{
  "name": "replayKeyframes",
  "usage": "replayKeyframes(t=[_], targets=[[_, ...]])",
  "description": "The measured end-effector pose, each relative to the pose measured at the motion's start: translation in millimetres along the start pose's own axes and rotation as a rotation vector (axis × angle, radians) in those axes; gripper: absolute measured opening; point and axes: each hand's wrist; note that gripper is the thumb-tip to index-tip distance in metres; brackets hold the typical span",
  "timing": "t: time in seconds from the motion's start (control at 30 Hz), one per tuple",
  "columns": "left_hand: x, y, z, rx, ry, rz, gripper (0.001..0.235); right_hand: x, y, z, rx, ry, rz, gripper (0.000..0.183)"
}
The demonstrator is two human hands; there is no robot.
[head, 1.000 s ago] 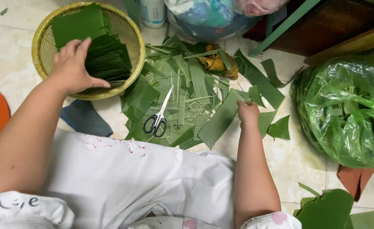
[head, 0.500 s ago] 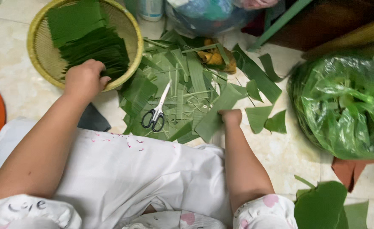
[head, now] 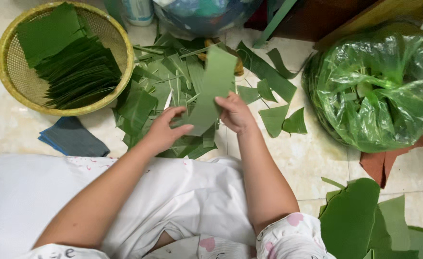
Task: The person sits on the floor and uses scissors to cut large green banana leaves into smaller rectangular pieces. They fold the leaves, trim the edges, and place the cut pieces into a yellow basket while discarding scraps onto the floor.
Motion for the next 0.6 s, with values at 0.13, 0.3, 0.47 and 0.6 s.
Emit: replayKeyframes(t=[0.13,0.3,0.47,0.6], targets=[[-35.4,38.2,24.5,0.165,-0.069,-0.097,0.030,26.3,-31.4,14.1,-0.062,0.040,-0.057,0.017],[-2.5,-1.0,7.9,0.554,0.576,0.764,0.018,-14.1,-18.3,-11.1,-0.101,0.161,0.025,0.048],[-38.1,11.1,6.3,0.705,0.983,1.081,0.012,20.2,-79.3,15.8,0.212,0.294,-0.032,0.028],[-87.8,33.0,-10.9,0.444,0.199,1.185,0.023,56.8,-144.6,47.9,0.407,0.169,-0.508,0.031]])
Point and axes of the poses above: each hand's wrist, its own z-axis towards the middle knuckle, its own y-axis out of the palm, x = y × z, and after that the axes turned 11 degrees about z, right-handed
